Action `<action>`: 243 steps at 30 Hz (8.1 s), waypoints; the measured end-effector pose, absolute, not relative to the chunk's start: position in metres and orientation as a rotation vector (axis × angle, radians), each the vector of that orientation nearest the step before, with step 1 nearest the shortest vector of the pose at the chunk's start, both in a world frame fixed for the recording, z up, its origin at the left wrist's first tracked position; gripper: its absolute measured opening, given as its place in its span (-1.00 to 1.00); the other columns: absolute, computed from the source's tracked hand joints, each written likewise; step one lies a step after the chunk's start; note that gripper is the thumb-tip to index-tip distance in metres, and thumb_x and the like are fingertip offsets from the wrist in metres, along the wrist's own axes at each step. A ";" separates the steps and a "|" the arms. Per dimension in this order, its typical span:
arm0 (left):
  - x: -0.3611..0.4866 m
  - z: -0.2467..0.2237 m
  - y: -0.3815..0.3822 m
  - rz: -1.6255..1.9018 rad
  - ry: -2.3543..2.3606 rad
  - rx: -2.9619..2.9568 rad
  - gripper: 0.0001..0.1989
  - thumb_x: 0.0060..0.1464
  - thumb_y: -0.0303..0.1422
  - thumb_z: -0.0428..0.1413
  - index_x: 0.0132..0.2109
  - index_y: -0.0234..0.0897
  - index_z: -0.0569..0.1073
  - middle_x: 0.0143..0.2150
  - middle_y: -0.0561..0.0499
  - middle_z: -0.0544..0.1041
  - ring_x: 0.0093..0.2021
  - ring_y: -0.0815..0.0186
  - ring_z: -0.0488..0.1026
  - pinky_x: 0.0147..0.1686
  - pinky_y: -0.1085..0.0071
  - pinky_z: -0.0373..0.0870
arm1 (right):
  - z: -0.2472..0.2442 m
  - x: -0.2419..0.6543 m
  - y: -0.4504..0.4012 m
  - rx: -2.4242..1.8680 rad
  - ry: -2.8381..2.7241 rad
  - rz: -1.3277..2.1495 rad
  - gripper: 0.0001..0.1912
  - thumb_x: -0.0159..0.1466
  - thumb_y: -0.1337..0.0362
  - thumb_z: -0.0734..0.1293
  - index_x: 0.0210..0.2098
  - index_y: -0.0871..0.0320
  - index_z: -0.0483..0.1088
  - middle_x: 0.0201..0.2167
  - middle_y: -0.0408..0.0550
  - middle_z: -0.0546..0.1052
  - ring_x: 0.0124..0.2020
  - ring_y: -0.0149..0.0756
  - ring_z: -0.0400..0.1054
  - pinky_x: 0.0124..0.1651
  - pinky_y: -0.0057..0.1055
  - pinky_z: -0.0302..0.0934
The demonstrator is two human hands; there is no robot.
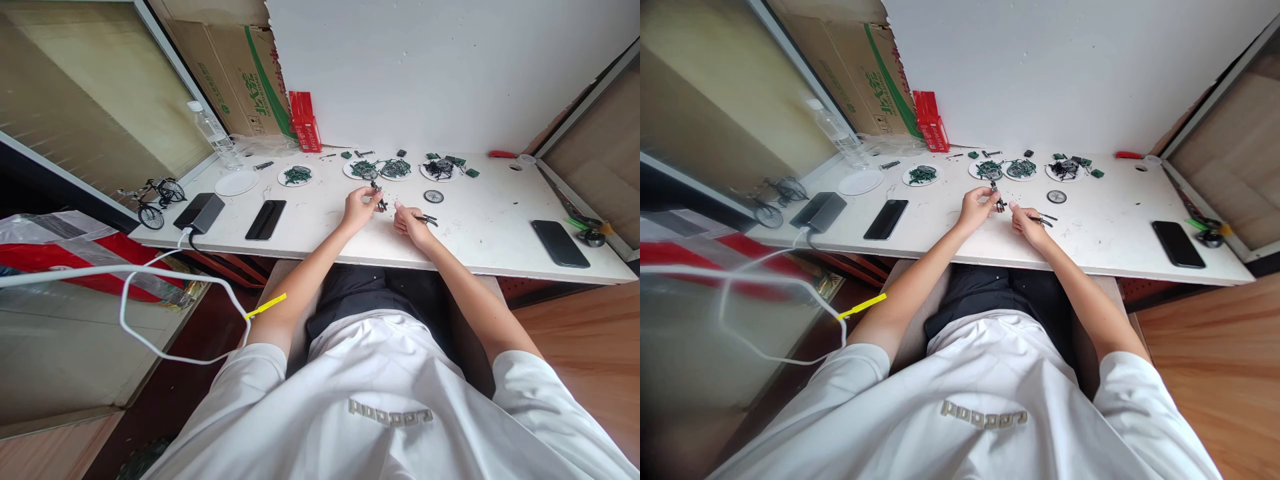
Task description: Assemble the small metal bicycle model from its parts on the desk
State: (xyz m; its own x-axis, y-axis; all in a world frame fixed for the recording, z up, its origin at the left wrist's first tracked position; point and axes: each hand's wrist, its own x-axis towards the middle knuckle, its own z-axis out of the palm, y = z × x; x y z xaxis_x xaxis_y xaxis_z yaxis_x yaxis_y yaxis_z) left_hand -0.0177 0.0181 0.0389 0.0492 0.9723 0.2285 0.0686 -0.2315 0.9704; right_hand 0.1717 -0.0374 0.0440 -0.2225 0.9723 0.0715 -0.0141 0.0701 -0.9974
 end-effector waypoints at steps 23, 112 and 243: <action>-0.021 0.048 0.016 1.365 1.137 1.433 -0.72 0.37 -0.19 0.34 0.02 -0.33 0.64 0.11 -0.21 0.71 -0.30 0.29 0.70 -0.30 0.43 0.59 | 0.062 0.207 -0.018 -1.354 -1.585 0.996 -0.63 0.25 0.16 0.53 -0.01 0.06 0.43 -0.44 -0.28 0.20 -0.43 -0.34 0.12 -0.46 -0.41 0.14; -0.007 0.046 0.004 1.198 0.910 1.468 -0.50 0.19 0.01 0.46 0.01 -0.34 0.70 0.19 -0.24 0.73 -0.24 0.21 0.77 -0.45 0.50 0.53 | 0.058 0.182 -0.044 -1.181 -1.767 0.115 -0.40 0.51 -0.30 0.27 -0.30 0.03 0.63 -0.41 0.08 0.52 -0.31 -0.06 0.39 -0.10 -0.09 0.29; -0.006 0.015 0.021 1.367 0.840 1.536 -0.78 0.17 -0.39 0.28 -0.05 -0.33 0.69 0.00 -0.15 0.74 -0.42 0.45 0.49 -0.40 0.50 0.41 | 0.078 0.213 -0.026 -0.914 -1.779 -0.041 -0.53 0.62 -0.15 0.24 -0.05 -0.02 0.67 -0.14 0.10 0.64 -0.07 -0.04 0.54 -0.19 -0.16 0.45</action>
State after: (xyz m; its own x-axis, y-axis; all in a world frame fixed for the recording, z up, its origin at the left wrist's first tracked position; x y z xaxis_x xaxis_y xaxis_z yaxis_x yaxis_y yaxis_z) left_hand -0.0063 0.0212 0.0149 0.1624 0.9097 0.3822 -0.0698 -0.3758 0.9241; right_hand 0.2128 -0.0260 0.0780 -0.1213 0.5571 0.8216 0.5940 0.7038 -0.3895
